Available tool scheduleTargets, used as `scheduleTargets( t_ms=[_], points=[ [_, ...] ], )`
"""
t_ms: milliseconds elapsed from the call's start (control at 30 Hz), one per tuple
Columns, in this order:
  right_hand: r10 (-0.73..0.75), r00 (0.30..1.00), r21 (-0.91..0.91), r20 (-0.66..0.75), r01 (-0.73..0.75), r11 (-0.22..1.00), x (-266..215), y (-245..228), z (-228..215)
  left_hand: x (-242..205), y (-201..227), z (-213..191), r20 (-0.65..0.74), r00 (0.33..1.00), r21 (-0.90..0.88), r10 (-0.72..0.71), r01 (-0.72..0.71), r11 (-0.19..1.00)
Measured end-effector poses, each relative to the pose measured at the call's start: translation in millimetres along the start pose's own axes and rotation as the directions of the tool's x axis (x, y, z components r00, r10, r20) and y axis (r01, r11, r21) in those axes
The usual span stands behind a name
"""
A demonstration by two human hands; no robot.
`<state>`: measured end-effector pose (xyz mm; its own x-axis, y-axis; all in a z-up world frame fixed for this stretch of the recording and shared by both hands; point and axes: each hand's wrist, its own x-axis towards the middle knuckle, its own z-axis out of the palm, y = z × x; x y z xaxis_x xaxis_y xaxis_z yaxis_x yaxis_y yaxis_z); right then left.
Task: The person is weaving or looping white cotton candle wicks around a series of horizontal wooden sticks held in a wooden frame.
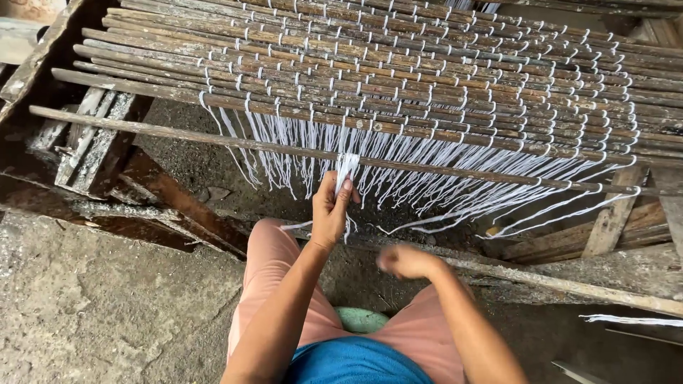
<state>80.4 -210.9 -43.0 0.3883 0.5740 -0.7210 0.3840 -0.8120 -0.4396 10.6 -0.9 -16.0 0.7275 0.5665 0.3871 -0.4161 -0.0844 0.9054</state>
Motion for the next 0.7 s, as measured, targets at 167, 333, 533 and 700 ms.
scheduleTargets(
  t_ms=[167, 333, 533, 700],
  points=[
    [-0.213, 0.367, 0.203, -0.905, 0.815, 0.543, -2.0, -98.8, -30.4, 0.6, 9.4, 3.1, -0.045, 0.999, 0.065, 0.021, -0.018, 0.998],
    [-0.197, 0.223, 0.153, -0.955, 0.936, 0.318, 4.6, -142.9, -43.4, 2.3, 27.2, 2.7, -0.071, 0.996, 0.12, 0.054, -0.046, 0.992],
    [-0.176, 0.206, 0.137, -0.962, 0.93, 0.34, 6.6, -149.4, -39.2, -0.3, 27.5, 3.1, -0.087, 0.995, 0.121, 0.045, -0.035, 0.992],
    [-0.289, 0.098, -0.045, -0.952, 0.892, 0.45, -0.3, -146.3, -43.2, -0.4, 29.6, 7.1, -0.09, 0.996, 0.084, 0.024, -0.016, 0.996]
  ],
)
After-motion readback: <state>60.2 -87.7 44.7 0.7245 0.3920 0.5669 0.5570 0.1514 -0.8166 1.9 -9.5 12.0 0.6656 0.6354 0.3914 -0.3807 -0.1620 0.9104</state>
